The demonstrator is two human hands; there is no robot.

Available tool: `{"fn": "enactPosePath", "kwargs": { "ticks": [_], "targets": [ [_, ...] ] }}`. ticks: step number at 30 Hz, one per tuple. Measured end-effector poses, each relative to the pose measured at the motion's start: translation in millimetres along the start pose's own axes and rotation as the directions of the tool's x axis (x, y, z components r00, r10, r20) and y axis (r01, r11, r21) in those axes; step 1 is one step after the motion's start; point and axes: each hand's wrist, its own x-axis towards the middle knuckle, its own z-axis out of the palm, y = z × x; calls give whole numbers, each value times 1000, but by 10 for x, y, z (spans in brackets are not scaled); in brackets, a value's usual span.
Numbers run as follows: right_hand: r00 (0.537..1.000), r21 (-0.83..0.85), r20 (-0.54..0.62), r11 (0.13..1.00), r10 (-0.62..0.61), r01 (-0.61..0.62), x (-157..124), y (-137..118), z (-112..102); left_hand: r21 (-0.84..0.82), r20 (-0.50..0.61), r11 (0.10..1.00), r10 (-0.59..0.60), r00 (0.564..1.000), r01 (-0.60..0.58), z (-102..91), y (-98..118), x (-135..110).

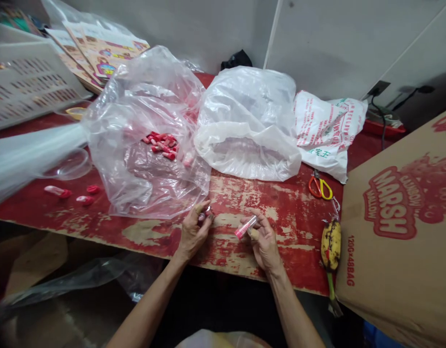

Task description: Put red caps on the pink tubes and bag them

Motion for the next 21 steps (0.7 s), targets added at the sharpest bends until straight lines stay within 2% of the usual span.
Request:
{"fn": "enactPosePath", "kwargs": {
  "ticks": [5,11,14,16,18,19,21],
  "targets": [
    [999,17,-38,999,-29,29,6,12,3,28,9,1000,-2,1000,1,1,-7,-1],
    [997,-41,18,996,-79,79,2,71,-43,11,14,1000,-7,1000,7,-8,18,10],
    [991,-133,58,983,-120,127,-18,95,-65,14,8,1000,-6,1000,6,-7,13,3],
    [984,-264,82,949,-158,174,-39,90,-64,17,9,1000,-11,1000,11,-4,4,-4],
    [965,-467,95,845,-243,259,-55,69,-57,15,12,1000,-18,1000,18,-2,-2,-7],
    [942,-578,106,751,-318,319,-57,59,-55,11,13,1000,-18,1000,17,-1,-2,-8],
    [854,-743,182,501,-486,444,-41,52,-61,7,13,1000,-14,1000,14,-1,2,-4]
  ]
}}
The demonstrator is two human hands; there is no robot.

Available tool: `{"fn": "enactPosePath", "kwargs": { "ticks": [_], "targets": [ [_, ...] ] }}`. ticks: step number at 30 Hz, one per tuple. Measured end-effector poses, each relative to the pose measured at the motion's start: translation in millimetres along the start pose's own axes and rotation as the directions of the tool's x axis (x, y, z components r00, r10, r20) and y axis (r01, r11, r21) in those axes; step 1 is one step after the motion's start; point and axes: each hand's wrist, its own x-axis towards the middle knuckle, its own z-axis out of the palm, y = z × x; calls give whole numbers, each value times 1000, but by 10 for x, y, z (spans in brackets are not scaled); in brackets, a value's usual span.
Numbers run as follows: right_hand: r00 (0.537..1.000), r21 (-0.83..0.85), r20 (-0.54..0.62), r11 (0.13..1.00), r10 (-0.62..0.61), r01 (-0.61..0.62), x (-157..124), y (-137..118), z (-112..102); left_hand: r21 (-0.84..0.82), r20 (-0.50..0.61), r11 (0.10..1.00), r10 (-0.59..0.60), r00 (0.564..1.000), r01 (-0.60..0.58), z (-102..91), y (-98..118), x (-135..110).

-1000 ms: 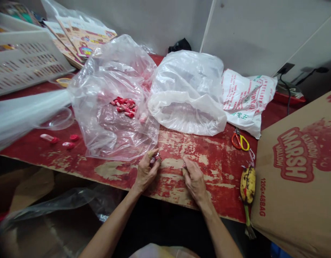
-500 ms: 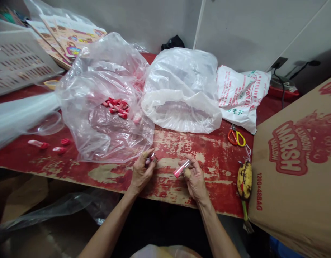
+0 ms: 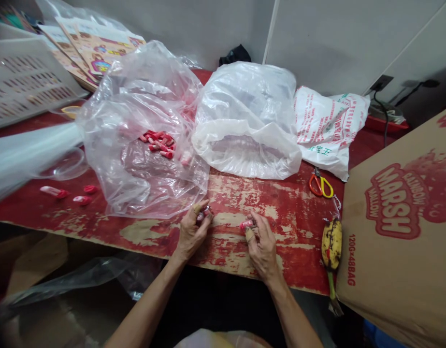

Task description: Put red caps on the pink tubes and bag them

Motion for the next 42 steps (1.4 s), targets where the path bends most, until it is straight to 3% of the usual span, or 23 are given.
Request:
{"fn": "enactPosePath", "kwargs": {
  "ticks": [3,5,10,14,16,19,22,25,28,31,34,42],
  "targets": [
    [966,-224,72,940,-248,257,36,63,10,2,-3,1000,-1,1000,1,-2,12,7],
    [939,-265,187,905,-290,332,59,102,17,3,0,1000,-5,1000,5,-4,18,9],
    [930,-328,146,871,-336,367,86,128,10,-1,9,1000,0,1000,0,-1,12,0],
    [897,-381,247,814,-367,438,101,167,3,-1,3,1000,-3,1000,3,5,7,-5],
    [900,-391,215,811,-378,434,108,189,-7,5,4,1000,-8,1000,8,7,6,-7],
    [926,-377,118,846,-359,376,116,212,-31,0,7,1000,-6,1000,6,8,4,-11],
    [973,-311,134,925,-186,220,134,213,-74,-7,8,1000,-4,1000,4,6,0,-15],
    [991,8,84,994,108,-109,144,186,-119,9,11,1000,-15,1000,15,8,-10,-20],
    [943,423,97,845,319,-329,124,139,-130,8,13,1000,-8,1000,8,10,-17,-22],
    [906,594,142,698,399,-400,95,81,-109,-1,19,1000,-12,1000,12,6,-16,-15],
    [884,650,187,620,429,-439,81,25,-85,-2,25,1000,-7,1000,7,-2,-8,-2],
    [888,646,252,617,383,-450,42,-27,-59,42,7,999,8,1000,-8,1,-7,-2]
  ]
}}
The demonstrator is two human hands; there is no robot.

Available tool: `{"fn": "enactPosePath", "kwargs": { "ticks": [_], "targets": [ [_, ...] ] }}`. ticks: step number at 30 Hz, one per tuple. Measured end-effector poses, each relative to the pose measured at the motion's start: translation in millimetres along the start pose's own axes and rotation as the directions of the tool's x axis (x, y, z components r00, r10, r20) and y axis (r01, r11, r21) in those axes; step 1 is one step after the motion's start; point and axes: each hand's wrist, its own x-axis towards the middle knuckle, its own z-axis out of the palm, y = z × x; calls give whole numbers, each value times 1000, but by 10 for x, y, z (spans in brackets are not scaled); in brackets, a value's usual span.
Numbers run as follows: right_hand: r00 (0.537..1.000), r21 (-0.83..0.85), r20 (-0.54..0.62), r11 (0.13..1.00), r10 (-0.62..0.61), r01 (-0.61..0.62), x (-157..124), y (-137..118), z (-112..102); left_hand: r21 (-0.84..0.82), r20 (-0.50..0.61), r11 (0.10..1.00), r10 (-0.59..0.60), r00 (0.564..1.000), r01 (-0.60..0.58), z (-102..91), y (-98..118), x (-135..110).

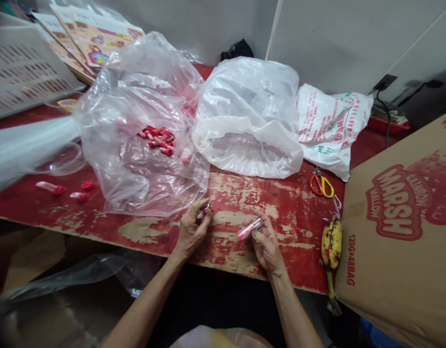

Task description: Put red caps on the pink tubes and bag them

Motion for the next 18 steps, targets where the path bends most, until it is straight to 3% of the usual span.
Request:
{"fn": "enactPosePath", "kwargs": {
  "ticks": [6,9,12,15,18],
  "targets": [
    [999,103,-23,994,41,-38,27,62,-7,-6,-6,1000,4,1000,-4,2,-2,3],
    [999,-16,-27,1000,-26,26,11,58,-19,-12,-6,1000,-1,1000,1,6,-9,-2],
    [992,-254,-19,961,-121,112,-81,-13,-17,-12,6,1000,-12,1000,12,7,-17,-11],
    [962,-564,18,791,-274,236,-189,-67,-17,-23,17,1000,-15,1000,15,7,-16,-13],
    [877,-747,251,494,-410,445,-216,-11,-37,-33,20,999,-15,1000,15,8,-11,-8]
  ]
}}
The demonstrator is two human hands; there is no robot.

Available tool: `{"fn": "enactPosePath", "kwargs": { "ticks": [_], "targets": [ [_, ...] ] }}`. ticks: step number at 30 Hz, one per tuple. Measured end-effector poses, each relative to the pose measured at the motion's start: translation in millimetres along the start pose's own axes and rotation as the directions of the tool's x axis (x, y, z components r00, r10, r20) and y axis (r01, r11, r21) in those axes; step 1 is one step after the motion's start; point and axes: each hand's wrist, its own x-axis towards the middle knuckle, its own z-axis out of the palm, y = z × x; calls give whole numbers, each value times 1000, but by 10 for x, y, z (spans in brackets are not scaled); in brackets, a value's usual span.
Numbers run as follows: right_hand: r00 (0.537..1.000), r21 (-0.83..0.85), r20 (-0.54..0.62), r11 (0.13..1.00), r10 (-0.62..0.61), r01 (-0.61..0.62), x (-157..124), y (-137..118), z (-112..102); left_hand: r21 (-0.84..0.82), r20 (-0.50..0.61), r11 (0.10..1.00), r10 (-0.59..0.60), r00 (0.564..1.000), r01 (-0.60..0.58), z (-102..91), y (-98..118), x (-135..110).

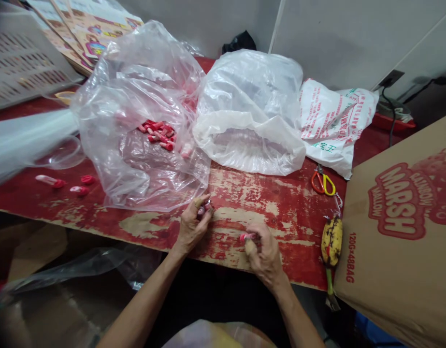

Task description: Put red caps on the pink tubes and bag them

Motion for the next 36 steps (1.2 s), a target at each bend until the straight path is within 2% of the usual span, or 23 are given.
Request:
{"fn": "enactPosePath", "kwargs": {
  "ticks": [2,4,10,12,14,15,17,19,27,29,31,36],
  "targets": [
    [980,-114,104,976,-172,184,-12,56,47,0,-5,1000,-3,1000,3,1,4,3],
    [954,-165,172,948,-245,274,-16,95,82,-1,-4,1000,-4,1000,4,2,8,4],
    [958,-176,99,943,-269,283,-56,77,110,-9,-10,1000,1,1000,-2,2,23,3],
    [978,-107,118,977,-174,187,-52,64,108,-14,-10,1000,0,1000,0,1,27,6],
    [992,52,124,998,39,-46,-34,47,86,-15,-8,1000,-6,1000,6,-3,32,10],
    [979,152,134,973,153,-173,-25,38,69,-18,-8,1000,-5,1000,4,-5,34,13],
    [934,335,166,873,317,-356,-13,27,38,-29,-14,1000,4,1000,-4,-11,37,17],
    [906,445,203,789,373,-424,-18,36,32,-40,-18,999,10,1000,-10,-14,37,19],
    [895,692,223,585,386,-424,-26,58,131,-17,-14,1000,26,1000,-26,-3,11,12],
    [892,753,234,508,388,-419,8,17,121,-22,-11,999,25,1000,-26,-3,12,13],
    [867,811,268,386,421,-439,44,-28,107,-22,-12,999,31,999,-31,-7,17,15],
    [756,891,400,-27,518,-453,83,-65,129,10,-29,1000,22,999,-22,-14,23,20]
  ]
}}
